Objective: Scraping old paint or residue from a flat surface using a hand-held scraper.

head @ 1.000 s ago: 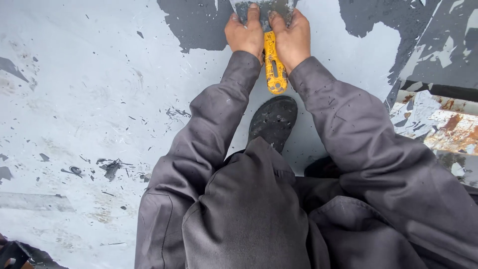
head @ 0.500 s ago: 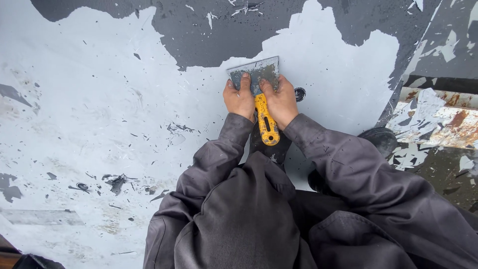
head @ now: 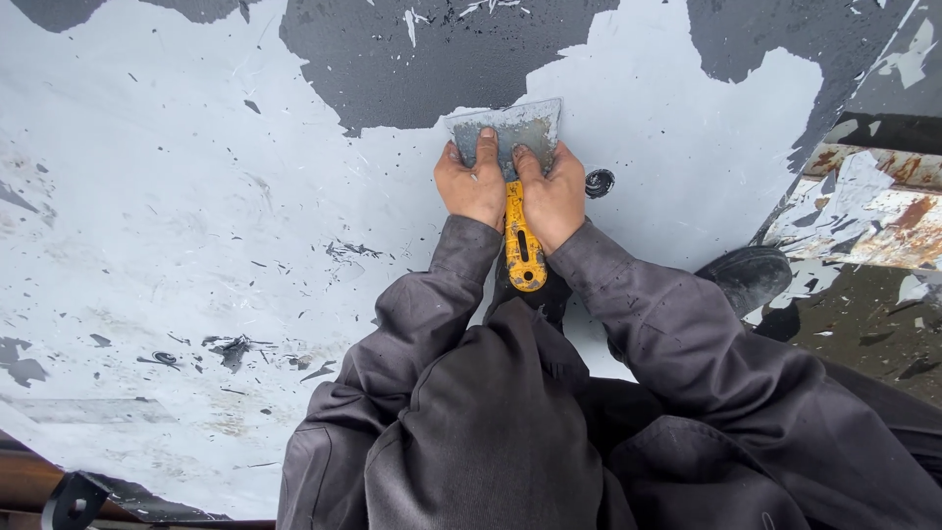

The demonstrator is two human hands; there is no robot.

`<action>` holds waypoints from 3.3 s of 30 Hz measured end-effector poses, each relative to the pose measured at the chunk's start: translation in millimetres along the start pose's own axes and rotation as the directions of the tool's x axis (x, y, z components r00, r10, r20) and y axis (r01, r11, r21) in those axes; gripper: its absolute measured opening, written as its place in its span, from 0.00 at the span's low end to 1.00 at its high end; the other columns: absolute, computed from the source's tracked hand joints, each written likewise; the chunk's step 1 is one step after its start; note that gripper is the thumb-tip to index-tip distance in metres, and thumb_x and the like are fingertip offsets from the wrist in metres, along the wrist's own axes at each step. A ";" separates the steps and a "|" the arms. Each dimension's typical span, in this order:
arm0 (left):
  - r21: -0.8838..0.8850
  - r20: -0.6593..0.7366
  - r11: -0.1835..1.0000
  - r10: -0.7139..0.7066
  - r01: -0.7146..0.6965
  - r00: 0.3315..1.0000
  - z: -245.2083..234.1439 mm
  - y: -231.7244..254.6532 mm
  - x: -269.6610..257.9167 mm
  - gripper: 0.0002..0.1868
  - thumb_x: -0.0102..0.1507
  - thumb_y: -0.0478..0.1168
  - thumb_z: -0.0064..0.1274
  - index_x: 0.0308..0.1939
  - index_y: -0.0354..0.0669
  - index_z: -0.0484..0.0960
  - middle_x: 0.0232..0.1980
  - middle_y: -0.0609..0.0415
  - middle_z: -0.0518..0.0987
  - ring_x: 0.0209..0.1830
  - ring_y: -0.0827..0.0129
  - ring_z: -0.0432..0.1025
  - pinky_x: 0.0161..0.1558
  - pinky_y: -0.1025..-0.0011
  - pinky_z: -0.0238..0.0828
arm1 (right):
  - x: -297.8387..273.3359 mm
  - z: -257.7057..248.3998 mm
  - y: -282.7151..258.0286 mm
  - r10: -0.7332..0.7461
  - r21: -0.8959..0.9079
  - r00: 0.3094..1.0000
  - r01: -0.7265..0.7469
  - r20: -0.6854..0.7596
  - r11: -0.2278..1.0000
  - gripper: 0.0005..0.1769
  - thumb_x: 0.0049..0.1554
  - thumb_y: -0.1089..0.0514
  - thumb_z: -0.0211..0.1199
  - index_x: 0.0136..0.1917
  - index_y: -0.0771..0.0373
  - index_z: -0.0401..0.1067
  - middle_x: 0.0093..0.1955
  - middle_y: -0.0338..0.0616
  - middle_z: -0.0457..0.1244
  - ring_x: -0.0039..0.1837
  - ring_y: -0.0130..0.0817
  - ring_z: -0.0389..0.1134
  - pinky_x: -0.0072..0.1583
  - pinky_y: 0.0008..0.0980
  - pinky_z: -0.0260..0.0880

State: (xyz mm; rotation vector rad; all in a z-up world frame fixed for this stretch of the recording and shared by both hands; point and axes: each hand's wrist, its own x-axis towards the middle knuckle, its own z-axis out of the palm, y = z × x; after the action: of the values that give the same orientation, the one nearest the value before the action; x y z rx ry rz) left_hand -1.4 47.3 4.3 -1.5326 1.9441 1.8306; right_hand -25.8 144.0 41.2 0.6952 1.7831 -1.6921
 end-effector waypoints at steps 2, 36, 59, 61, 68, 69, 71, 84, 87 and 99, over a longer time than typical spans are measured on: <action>-0.032 -0.013 0.999 0.034 -0.035 0.999 6.5 -10.7 2.9 0.18 0.66 0.40 0.56 0.45 0.21 0.78 0.40 0.41 0.83 0.39 0.64 0.78 0.42 0.67 0.77 | 6.0 -4.3 6.7 -0.025 0.055 0.999 0.024 0.020 0.998 0.11 0.63 0.64 0.58 0.57 0.73 0.71 0.50 0.46 0.69 0.50 0.28 0.70 0.53 0.28 0.72; -0.482 0.063 0.870 -0.085 0.105 0.994 -78.0 -18.3 -6.3 0.16 0.67 0.39 0.55 0.50 0.26 0.76 0.44 0.43 0.81 0.40 0.64 0.76 0.42 0.67 0.76 | -40.0 34.9 16.4 -0.065 -0.012 0.957 0.071 0.283 0.997 0.17 0.64 0.62 0.58 0.64 0.70 0.65 0.58 0.49 0.68 0.57 0.30 0.70 0.57 0.31 0.74; -0.261 -0.216 0.965 -0.070 0.012 0.974 -55.6 -21.2 49.4 0.45 0.66 0.50 0.56 0.67 0.09 0.57 0.62 0.22 0.72 0.63 0.50 0.72 0.63 0.62 0.70 | 13.2 65.2 -15.3 -0.081 -0.043 0.940 0.101 0.333 0.994 0.12 0.63 0.65 0.58 0.59 0.71 0.66 0.51 0.46 0.69 0.50 0.27 0.72 0.50 0.31 0.76; -0.281 -0.178 0.959 -0.011 -0.040 0.984 -58.5 -20.9 47.0 0.44 0.67 0.51 0.55 0.67 0.09 0.57 0.62 0.22 0.73 0.63 0.50 0.72 0.62 0.63 0.71 | 11.7 64.0 -4.2 -0.057 -0.009 0.945 0.063 0.323 0.998 0.12 0.63 0.65 0.57 0.59 0.70 0.65 0.51 0.45 0.69 0.50 0.27 0.72 0.50 0.30 0.76; -0.096 -0.018 0.947 0.306 -0.307 0.952 -74.8 70.7 10.5 0.27 0.71 0.47 0.49 0.58 0.18 0.74 0.51 0.35 0.82 0.49 0.61 0.76 0.53 0.67 0.76 | -3.8 74.7 -3.9 -0.156 0.407 0.936 0.015 0.315 0.913 0.14 0.69 0.59 0.55 0.64 0.70 0.64 0.57 0.44 0.66 0.56 0.26 0.69 0.58 0.29 0.74; -0.167 0.008 0.922 0.356 -0.350 0.934 -76.7 74.0 8.0 0.23 0.72 0.45 0.51 0.56 0.20 0.75 0.50 0.39 0.82 0.49 0.64 0.75 0.54 0.68 0.75 | -10.9 76.5 -15.3 -0.161 0.444 0.946 0.022 0.280 0.896 0.15 0.69 0.58 0.54 0.64 0.69 0.64 0.58 0.45 0.67 0.57 0.27 0.70 0.58 0.29 0.75; -0.277 -0.022 0.929 0.251 -0.247 0.968 -88.9 20.8 16.8 0.21 0.71 0.43 0.52 0.57 0.24 0.72 0.52 0.43 0.81 0.53 0.67 0.74 0.57 0.70 0.72 | -22.3 72.0 -20.4 -0.110 0.319 0.946 0.007 0.304 0.948 0.14 0.67 0.58 0.55 0.63 0.69 0.64 0.56 0.45 0.67 0.54 0.28 0.70 0.55 0.29 0.75; -0.088 0.000 0.995 -0.037 0.037 0.999 -155.5 21.3 54.3 0.16 0.66 0.40 0.52 0.43 0.22 0.79 0.36 0.45 0.82 0.33 0.68 0.75 0.38 0.69 0.75 | -38.8 133.6 20.8 0.038 0.079 0.964 -0.061 0.265 0.995 0.14 0.64 0.62 0.57 0.60 0.71 0.64 0.53 0.48 0.67 0.51 0.29 0.71 0.51 0.31 0.75; 0.075 -0.044 0.997 -0.005 0.008 0.999 -153.9 32.8 56.1 0.16 0.66 0.40 0.53 0.42 0.23 0.80 0.35 0.45 0.82 0.33 0.68 0.74 0.37 0.68 0.74 | -36.5 139.5 14.0 0.064 0.171 0.970 -0.106 0.234 0.979 0.13 0.64 0.63 0.57 0.59 0.72 0.64 0.52 0.48 0.66 0.49 0.31 0.71 0.49 0.33 0.76; -0.065 -0.082 0.987 0.139 -0.145 0.987 -147.0 -22.5 94.4 0.30 0.65 0.45 0.56 0.57 0.14 0.74 0.49 0.33 0.84 0.47 0.60 0.78 0.52 0.67 0.76 | -17.2 138.7 21.8 -0.128 0.080 0.956 0.110 0.264 0.991 0.17 0.64 0.61 0.58 0.63 0.70 0.63 0.55 0.48 0.67 0.55 0.32 0.72 0.55 0.32 0.76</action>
State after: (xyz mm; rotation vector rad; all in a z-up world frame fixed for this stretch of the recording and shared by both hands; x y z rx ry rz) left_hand 47.2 -118.9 -28.5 -1.5440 2.0952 1.9432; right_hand 9.5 7.2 34.3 0.3680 1.6126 -1.8336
